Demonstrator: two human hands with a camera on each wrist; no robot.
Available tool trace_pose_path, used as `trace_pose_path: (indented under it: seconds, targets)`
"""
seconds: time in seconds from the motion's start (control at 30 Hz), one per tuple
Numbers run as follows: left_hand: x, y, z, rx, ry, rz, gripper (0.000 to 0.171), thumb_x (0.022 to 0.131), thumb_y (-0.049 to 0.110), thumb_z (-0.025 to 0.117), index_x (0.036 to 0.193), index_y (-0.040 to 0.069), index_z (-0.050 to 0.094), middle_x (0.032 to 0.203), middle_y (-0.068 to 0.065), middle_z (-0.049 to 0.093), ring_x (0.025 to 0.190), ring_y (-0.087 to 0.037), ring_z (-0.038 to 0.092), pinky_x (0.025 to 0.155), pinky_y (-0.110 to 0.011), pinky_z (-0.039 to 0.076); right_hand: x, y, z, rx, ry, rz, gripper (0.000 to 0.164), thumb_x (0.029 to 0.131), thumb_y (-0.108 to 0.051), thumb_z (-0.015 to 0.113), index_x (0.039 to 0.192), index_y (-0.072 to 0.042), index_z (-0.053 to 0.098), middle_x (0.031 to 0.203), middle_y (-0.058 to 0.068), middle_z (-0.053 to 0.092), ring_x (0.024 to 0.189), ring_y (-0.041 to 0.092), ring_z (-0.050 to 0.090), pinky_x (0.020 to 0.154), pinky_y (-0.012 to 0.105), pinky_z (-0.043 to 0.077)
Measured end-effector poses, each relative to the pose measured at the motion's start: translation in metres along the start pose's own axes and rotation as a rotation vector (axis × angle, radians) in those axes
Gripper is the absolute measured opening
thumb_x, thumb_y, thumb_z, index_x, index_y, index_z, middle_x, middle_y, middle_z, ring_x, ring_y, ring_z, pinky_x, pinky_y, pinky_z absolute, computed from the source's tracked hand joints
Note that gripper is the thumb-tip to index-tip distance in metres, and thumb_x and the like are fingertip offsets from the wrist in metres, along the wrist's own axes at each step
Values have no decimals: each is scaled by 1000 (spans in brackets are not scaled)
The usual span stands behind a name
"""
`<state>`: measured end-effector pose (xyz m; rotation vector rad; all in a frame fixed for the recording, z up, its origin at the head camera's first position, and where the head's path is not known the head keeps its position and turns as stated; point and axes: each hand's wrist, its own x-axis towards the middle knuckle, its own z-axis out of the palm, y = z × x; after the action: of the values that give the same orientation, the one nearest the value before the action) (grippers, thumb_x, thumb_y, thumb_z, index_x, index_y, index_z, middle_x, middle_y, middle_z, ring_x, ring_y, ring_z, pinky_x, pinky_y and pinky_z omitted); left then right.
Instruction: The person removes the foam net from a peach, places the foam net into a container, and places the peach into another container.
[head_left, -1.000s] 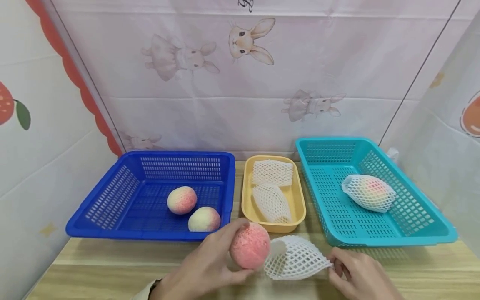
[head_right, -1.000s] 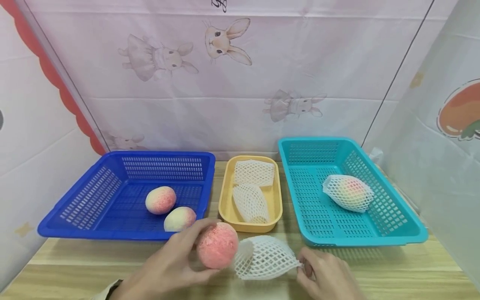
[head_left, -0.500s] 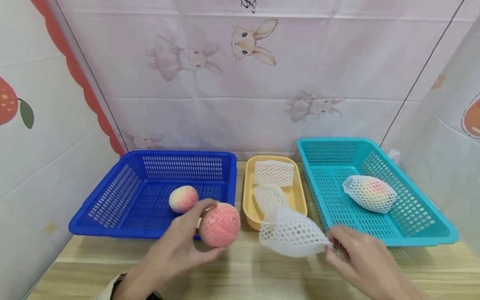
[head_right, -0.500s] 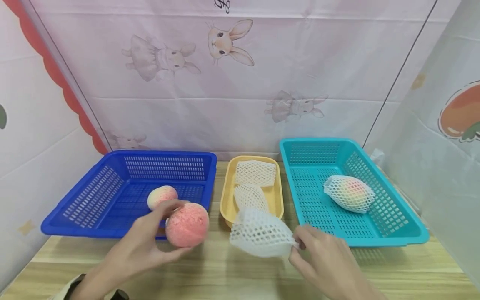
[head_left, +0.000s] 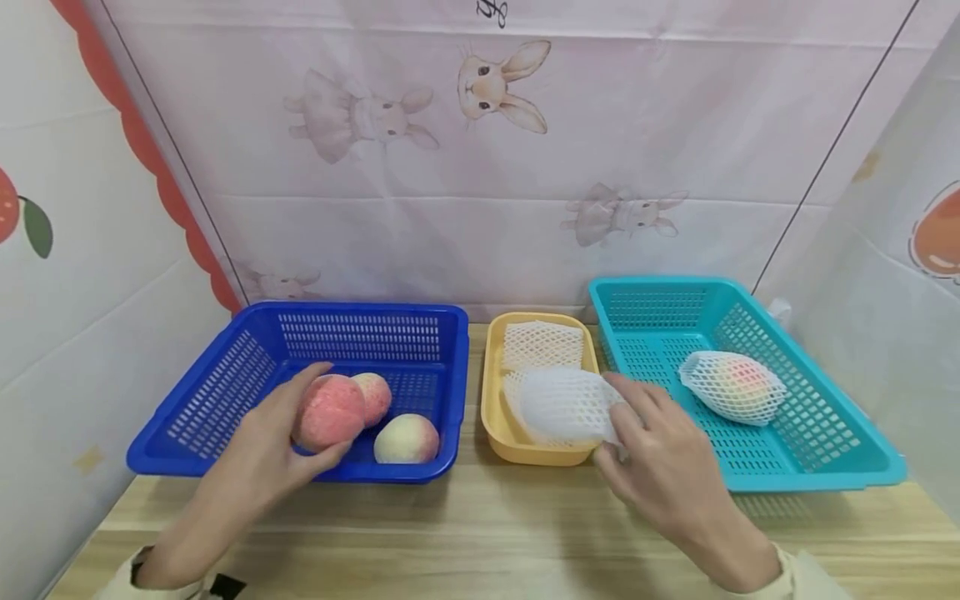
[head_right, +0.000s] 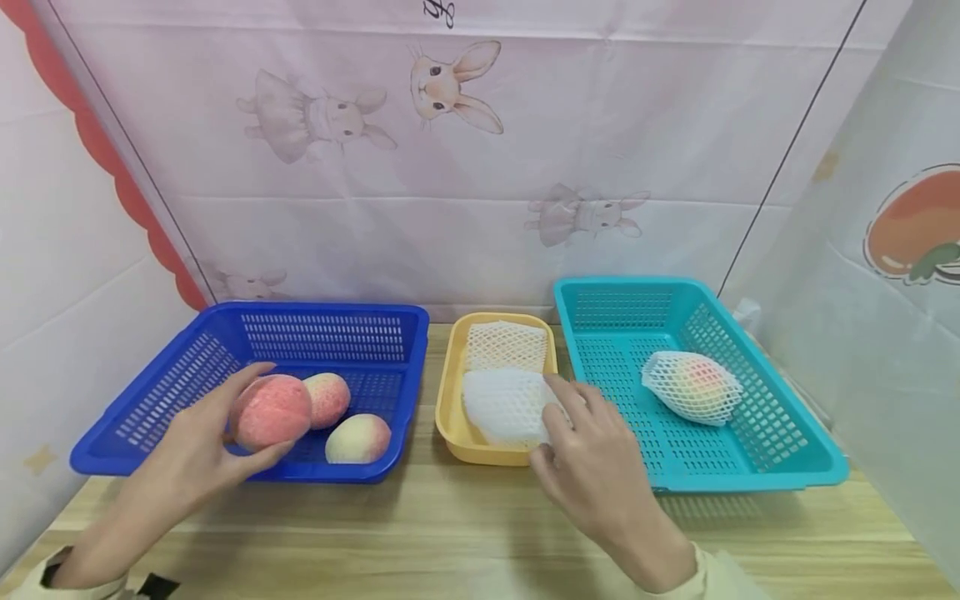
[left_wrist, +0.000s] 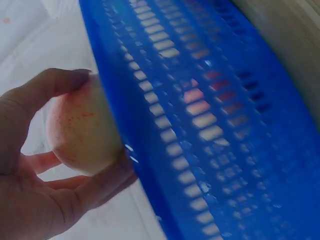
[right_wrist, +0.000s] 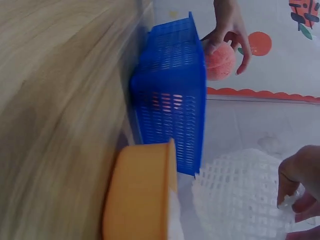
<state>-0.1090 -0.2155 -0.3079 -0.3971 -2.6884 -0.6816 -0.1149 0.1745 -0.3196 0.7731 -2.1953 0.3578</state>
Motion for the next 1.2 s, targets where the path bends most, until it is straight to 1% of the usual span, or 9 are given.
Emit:
trace_pose_path:
  seconds: [0.13, 0.4, 0.5, 0.6, 0.67, 0.73, 0.87, 1.07, 1.2]
  targets:
    - [-1, -17, -3, 54, -42, -73, 81, 71, 19, 85, 140, 4, 43, 129, -29, 51, 114, -48, 50, 86, -65, 44, -1, -7, 22, -23, 12, -44, 10, 64, -3, 59, 67, -5, 50, 116, 20, 65, 100, 40, 61, 75, 53, 52]
    - [-1, -38, 0, 118, -143, -219, 76, 73, 25, 84, 136, 2, 48, 123, -32, 52, 108, -49, 51, 84, -65, 44, -6, -17, 61, -56, -60, -90, 25, 62, 8, 70, 79, -1, 55, 108, 17, 68, 96, 38, 63, 78, 48, 53]
    - [0, -42, 1, 124, -151, -210, 73, 72, 24, 83, 133, 1, 51, 118, -32, 54, 105, -48, 54, 81, -63, 46, -7, -17, 66, -52, -155, -38, 30, 66, 5, 71, 92, -2, 58, 103, 14, 69, 95, 35, 64, 82, 47, 52]
    - [1, -44, 1, 126, -167, -204, 71, 72, 24, 83, 132, 0, 52, 118, -33, 55, 105, -49, 54, 81, -63, 46, -8, -17, 67, -28, -303, 54, 35, 83, -9, 67, 115, -2, 57, 106, 14, 69, 99, 35, 63, 87, 48, 49]
    - [3, -46, 2, 129, -186, -209, 71, 73, 24, 83, 132, 0, 52, 120, -33, 55, 108, -50, 52, 83, -64, 45, -9, -17, 68, -4, -414, 115, 41, 95, -23, 57, 130, -3, 52, 112, 14, 67, 106, 36, 61, 92, 50, 47]
    - [4, -47, 3, 124, -215, -227, 71, 74, 26, 82, 132, 0, 51, 123, -34, 54, 111, -51, 50, 84, -65, 43, -10, -17, 68, 13, -507, 154, 47, 100, -36, 48, 137, -7, 51, 122, 16, 63, 116, 39, 55, 98, 52, 42]
    - [6, -49, 4, 106, -251, -231, 71, 75, 30, 82, 132, -1, 52, 122, -31, 56, 110, -49, 52, 83, -64, 45, -13, -15, 70, 23, -613, 167, 50, 100, -46, 43, 130, -10, 59, 133, 18, 55, 128, 42, 44, 107, 53, 32]
    - [11, -50, 4, 63, -283, -207, 66, 76, 31, 81, 127, -1, 55, 114, -25, 62, 100, -41, 59, 79, -57, 50, -14, -11, 75, 87, -695, 205, 49, 100, -47, 42, 124, -10, 64, 134, 16, 55, 132, 41, 40, 110, 55, 25]
    - [13, -53, 5, 25, -333, -229, 67, 76, 36, 80, 127, 1, 54, 114, -23, 62, 98, -37, 60, 77, -55, 51, -12, -8, 78, 122, -727, 243, 52, 101, -48, 38, 121, -9, 66, 133, 16, 56, 132, 41, 39, 110, 56, 23]
